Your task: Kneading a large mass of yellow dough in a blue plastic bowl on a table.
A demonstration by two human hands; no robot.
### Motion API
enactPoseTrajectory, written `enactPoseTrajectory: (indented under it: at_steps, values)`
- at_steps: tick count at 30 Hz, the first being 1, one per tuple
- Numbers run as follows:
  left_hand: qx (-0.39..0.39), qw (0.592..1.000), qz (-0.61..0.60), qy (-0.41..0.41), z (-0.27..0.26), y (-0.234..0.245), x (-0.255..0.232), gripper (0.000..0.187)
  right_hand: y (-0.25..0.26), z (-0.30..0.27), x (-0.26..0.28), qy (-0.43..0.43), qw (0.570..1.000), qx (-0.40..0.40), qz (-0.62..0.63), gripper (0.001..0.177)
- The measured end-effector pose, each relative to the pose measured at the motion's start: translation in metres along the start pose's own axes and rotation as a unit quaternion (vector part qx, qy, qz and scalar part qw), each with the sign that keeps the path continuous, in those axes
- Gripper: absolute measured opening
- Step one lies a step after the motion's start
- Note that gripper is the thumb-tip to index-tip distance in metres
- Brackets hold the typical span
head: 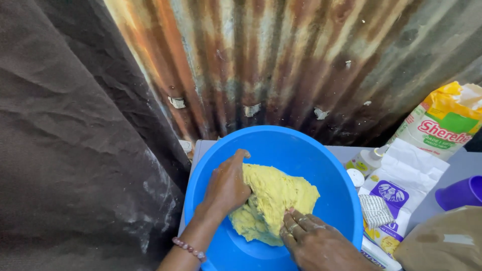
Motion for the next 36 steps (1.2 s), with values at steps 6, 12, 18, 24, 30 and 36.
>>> enactPoseTrajectory:
  at_steps: [6, 12, 18, 24, 30, 36]
  values:
    - [0.338, 0.932, -0.081, 0.099, 0.000, 0.048, -0.011, 0.090, -0.004, 0.020, -0.011, 0.020, 0.997, 0.071, -0.014, 0.047]
    - [0.314, 0.947, -0.006, 0.074, 0.032, 0.035, -0.043, 0.126, -0.024, 0.032, -0.038, 0.001, 0.992, 0.124, 0.029, 0.042]
    - [0.356, 0.930, 0.010, 0.093, 0.056, 0.007, -0.039, 0.142, 0.013, 0.070, -0.059, 0.023, 0.995, 0.096, -0.021, 0.029]
    - [0.202, 0.977, -0.021, 0.056, 0.043, -0.026, -0.024, 0.093, 0.054, 0.085, -0.083, -0.019, 0.984, 0.165, 0.058, 0.020]
    - [0.002, 0.997, -0.038, -0.069, -0.035, -0.011, -0.032, 0.063, 0.042, 0.076, -0.097, -0.083, 0.982, 0.161, 0.060, 0.055]
    - [-0.031, 0.999, -0.007, -0.035, -0.102, -0.002, -0.022, 0.075, 0.021, 0.090, -0.108, -0.077, 0.989, 0.086, 0.087, 0.042]
Point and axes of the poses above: each hand's wrist, its own z-axis towards the middle knuckle, its own y-axis out of the back of the hand, x = y × z, the point moved 5 cm from there along z, towards the middle knuckle, and after that the axes turned 13 degrees about y, right-handed, at the moved point
